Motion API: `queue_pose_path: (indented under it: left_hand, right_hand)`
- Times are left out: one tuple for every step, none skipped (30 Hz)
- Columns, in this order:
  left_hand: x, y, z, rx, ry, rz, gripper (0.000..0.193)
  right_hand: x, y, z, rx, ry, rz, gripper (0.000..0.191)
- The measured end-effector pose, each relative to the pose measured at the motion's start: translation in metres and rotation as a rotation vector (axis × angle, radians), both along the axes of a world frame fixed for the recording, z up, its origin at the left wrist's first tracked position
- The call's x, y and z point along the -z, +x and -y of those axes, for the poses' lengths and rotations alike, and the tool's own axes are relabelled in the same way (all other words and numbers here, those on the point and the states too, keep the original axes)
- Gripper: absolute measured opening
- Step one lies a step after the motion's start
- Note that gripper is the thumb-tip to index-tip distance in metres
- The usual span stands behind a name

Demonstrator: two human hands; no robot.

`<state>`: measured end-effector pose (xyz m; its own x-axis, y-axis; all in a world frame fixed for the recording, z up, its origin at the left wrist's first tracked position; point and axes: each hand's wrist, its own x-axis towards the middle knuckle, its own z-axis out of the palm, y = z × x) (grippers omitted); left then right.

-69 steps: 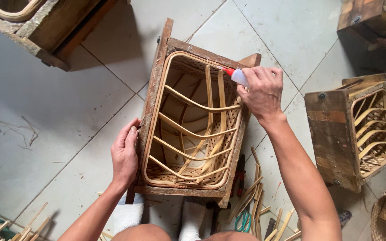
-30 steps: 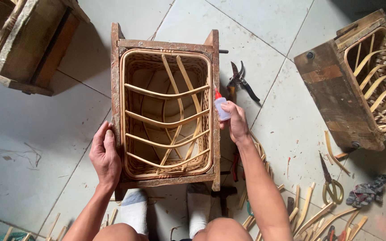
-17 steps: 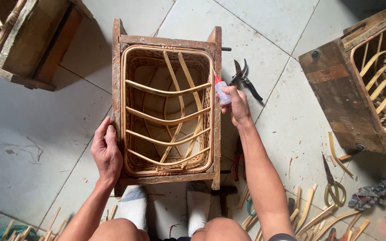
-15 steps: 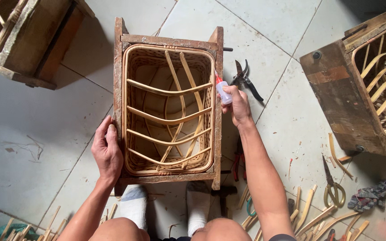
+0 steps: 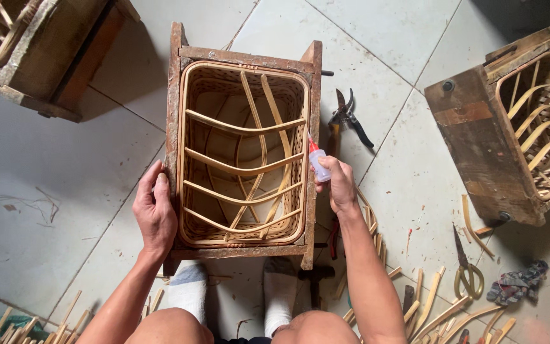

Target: The person sits on the floor with a bamboo basket held in a wooden frame mold, pressing and positioning bamboo strips across the basket body. They apply glue from a squeeze bottle along the basket rim, tap the frame with a hammer, trim with pliers, and rotate the basket to work on other sides.

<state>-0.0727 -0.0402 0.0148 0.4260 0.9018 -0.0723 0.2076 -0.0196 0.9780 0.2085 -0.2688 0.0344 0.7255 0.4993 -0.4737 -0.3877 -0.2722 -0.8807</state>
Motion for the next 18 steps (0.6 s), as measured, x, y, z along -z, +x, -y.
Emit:
queue_pose_path:
  left_hand:
    - [0.0,0.0,0.0,0.001,0.017,-0.004,0.036]
    - [0.0,0.0,0.0,0.003,0.034,-0.01,0.035]
    - [-0.001,0.0,0.0,0.007,0.048,-0.021,0.035]
    - [-0.001,-0.001,0.0,0.007,0.028,-0.015,0.035]
    - [-0.002,-0.001,-0.001,0.008,0.009,-0.007,0.036]
    - [-0.002,-0.001,-0.001,0.008,-0.012,0.0,0.036]
    - [-0.002,-0.001,-0.001,0.008,-0.008,-0.008,0.036]
    - [-0.003,-0.001,-0.001,0.007,-0.003,-0.015,0.036]
    - [-0.003,-0.001,-0.001,0.003,0.004,-0.023,0.036]
    - [-0.003,0.0,-0.001,0.004,0.004,-0.017,0.036]
    - [-0.002,0.0,-0.001,0.009,0.0,-0.016,0.036]
    - [-0.002,0.0,-0.001,0.022,-0.002,-0.011,0.037]
    - [-0.002,0.0,-0.001,0.028,0.01,-0.015,0.036]
    - [-0.003,0.0,0.0,0.032,0.021,-0.019,0.036]
    - [-0.003,-0.001,0.001,0.034,0.032,-0.023,0.036]
    - [-0.003,-0.001,0.002,0.029,0.034,-0.031,0.036]
    - [-0.002,-0.001,0.003,0.022,0.038,-0.038,0.036]
    - [-0.002,-0.001,0.003,0.013,0.041,-0.047,0.035]
  right_hand:
    - [0.001,0.002,-0.001,0.003,-0.012,-0.008,0.043]
    - [0.002,0.002,-0.002,0.002,-0.022,0.007,0.042]
    - [0.002,0.0,-0.001,0.002,-0.034,0.018,0.042]
    - [0.002,-0.003,0.002,0.005,-0.047,0.029,0.042]
    - [0.004,-0.008,0.007,-0.018,-0.049,0.062,0.042]
    - [0.005,-0.017,0.014,-0.04,-0.052,0.094,0.043]
    - [0.005,-0.026,0.022,-0.065,-0.056,0.128,0.043]
    - [0.003,-0.037,0.032,-0.063,-0.052,0.126,0.041]
    - [0.001,-0.051,0.044,-0.063,-0.045,0.125,0.039]
    - [-0.001,-0.06,0.052,-0.066,-0.04,0.118,0.038]
    - [-0.001,-0.067,0.058,-0.058,-0.018,0.068,0.037]
    - [-0.002,-0.074,0.064,-0.043,0.006,0.021,0.037]
    - [-0.003,-0.078,0.067,-0.026,0.033,-0.021,0.036]
    - [-0.003,-0.08,0.069,-0.02,0.013,-0.028,0.036]
    - [-0.003,-0.081,0.07,-0.017,-0.007,-0.034,0.035]
    - [-0.003,-0.081,0.069,-0.017,-0.024,-0.037,0.035]
    - [-0.003,-0.08,0.068,-0.023,-0.034,-0.026,0.035]
    - [-0.004,-0.079,0.067,-0.03,-0.044,-0.016,0.035]
